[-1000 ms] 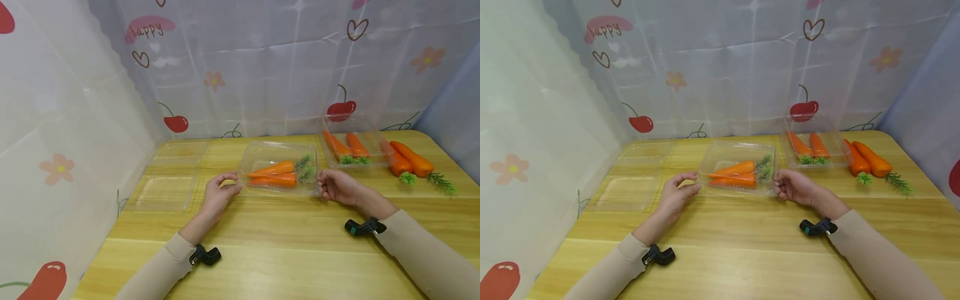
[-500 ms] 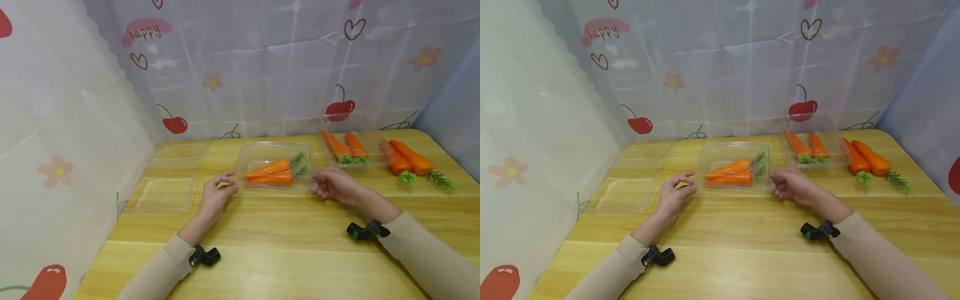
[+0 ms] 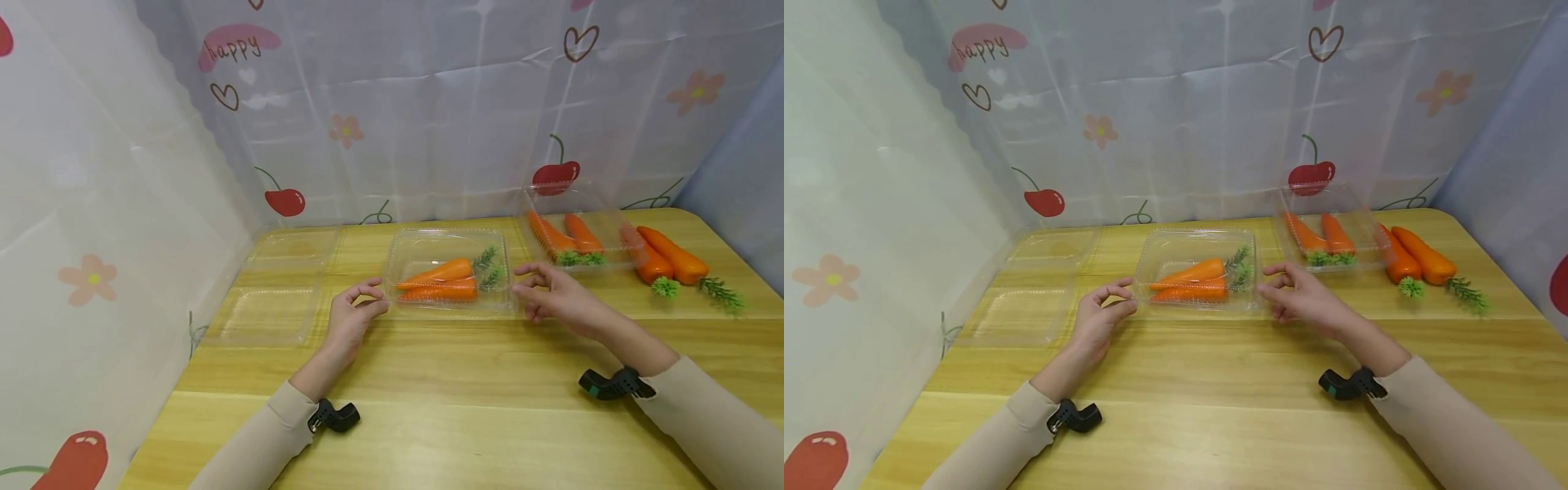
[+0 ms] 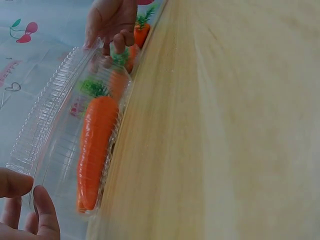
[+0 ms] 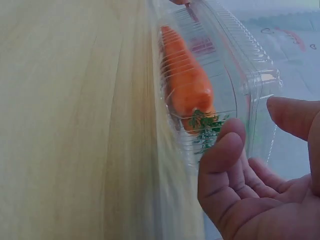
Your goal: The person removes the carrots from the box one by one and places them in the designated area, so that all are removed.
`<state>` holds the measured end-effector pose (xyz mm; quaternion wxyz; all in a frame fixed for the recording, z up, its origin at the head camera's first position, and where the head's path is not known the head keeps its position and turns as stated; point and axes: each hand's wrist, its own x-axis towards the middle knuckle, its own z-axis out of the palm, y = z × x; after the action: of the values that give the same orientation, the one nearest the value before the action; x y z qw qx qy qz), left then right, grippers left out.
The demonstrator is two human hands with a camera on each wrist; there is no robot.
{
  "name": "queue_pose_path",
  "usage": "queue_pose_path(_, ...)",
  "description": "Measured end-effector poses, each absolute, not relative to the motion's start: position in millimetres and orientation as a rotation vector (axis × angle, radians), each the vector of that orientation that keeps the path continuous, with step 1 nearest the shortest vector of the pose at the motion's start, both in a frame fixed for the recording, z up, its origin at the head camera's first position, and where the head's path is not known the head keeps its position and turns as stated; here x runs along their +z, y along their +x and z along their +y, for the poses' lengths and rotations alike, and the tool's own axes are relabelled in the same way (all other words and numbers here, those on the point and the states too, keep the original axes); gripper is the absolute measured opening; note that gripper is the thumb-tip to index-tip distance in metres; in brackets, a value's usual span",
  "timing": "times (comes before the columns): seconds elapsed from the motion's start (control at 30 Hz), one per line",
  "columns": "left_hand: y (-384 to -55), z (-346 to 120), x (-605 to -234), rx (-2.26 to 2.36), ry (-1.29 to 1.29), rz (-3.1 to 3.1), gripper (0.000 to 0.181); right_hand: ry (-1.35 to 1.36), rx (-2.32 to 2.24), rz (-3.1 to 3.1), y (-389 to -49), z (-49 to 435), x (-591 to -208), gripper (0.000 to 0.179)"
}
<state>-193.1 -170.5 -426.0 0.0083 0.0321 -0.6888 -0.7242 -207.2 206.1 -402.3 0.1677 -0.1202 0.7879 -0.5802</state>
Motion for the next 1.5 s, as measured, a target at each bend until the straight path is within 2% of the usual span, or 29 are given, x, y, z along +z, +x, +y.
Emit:
queue_pose_path(0.2,-193,-169,-424,-2.256,0.087,-2.157,0.014,-0.453,-1.606,2.436,-201,208,-401,0.038)
queue_pose_path(0.4,-193,-169,-425,-2.264,0.08,-2.149,0.014,-0.804,-1.603,2.494,-206,213,-413,0.023)
queue_pose_path(0.6,-193,-169,-426,-2.266,0.07,-2.151,0.015,-0.97,-1.549,2.546,-210,214,-421,0.025)
queue_pose_path(1.1,-196,-171,-425,-2.297,0.063,-2.118,0.021,-1.013,-1.501,2.672,-206,208,-417,0.016)
queue_pose_path(1.3,-196,-171,-427,-2.312,0.07,-2.114,0.021,-1.083,-1.4,2.789,-208,208,-416,0.02)
queue_pose_path(1.5,-194,-170,-427,-2.325,0.098,-2.096,0.023,-1.306,-1.359,2.88,-210,204,-417,0.028)
